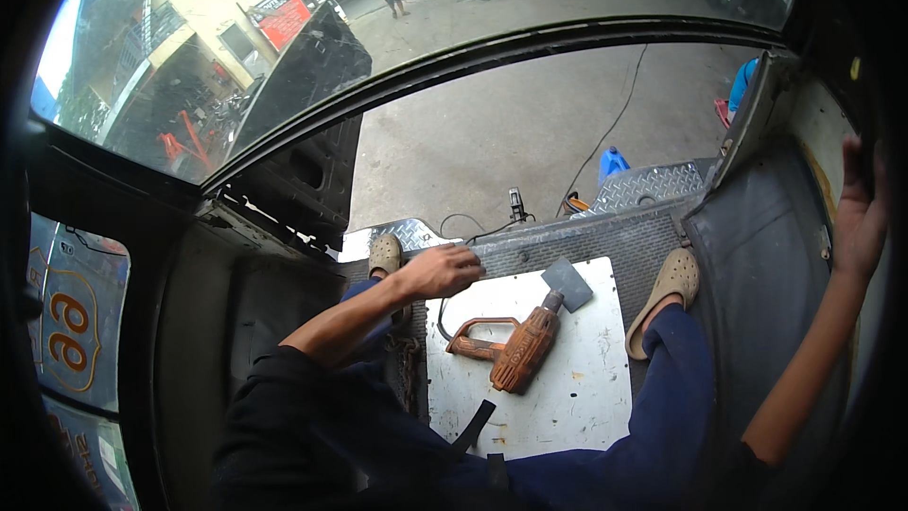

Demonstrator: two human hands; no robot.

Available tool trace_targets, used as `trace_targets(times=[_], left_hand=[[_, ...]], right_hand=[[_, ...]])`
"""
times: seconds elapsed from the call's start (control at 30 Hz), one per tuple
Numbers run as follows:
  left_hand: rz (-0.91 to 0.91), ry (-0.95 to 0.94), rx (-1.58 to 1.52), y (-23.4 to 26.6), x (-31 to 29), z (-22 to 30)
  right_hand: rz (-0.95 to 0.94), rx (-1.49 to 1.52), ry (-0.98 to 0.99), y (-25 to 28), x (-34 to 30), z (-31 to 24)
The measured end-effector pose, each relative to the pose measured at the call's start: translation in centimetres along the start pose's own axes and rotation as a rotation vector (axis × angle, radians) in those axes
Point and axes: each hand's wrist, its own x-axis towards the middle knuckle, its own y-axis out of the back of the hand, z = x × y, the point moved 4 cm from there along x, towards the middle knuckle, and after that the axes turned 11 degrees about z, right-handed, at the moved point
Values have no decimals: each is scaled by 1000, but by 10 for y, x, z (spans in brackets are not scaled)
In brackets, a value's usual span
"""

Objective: The person uses a heat gun and a scraper to remove adhesive residue from the interior surface of a vehicle windshield. They repeatedly apply heat and scrape along the lower edge of the glass, then peel away loosened strips of residue by hand.

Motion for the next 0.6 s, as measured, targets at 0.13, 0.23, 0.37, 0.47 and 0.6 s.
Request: trace_targets(times=[0.13,0.23,0.37,0.47,0.6], left_hand=[[661,1,553,210,18,-36],[869,-126,967,316,31,-33],[740,-210,1177,372,50,-30],[660,-246,1192,378,55,-37],[629,-246,1224,376,55,-48]], right_hand=[[-385,-301,-227,-42,-76,67],[-691,-513,-325,-79,-142,123],[-1136,-787,-2,-111,-234,153],[-1348,-705,-180,-113,-265,159],[-1286,-752,-122,-110,-260,154]])
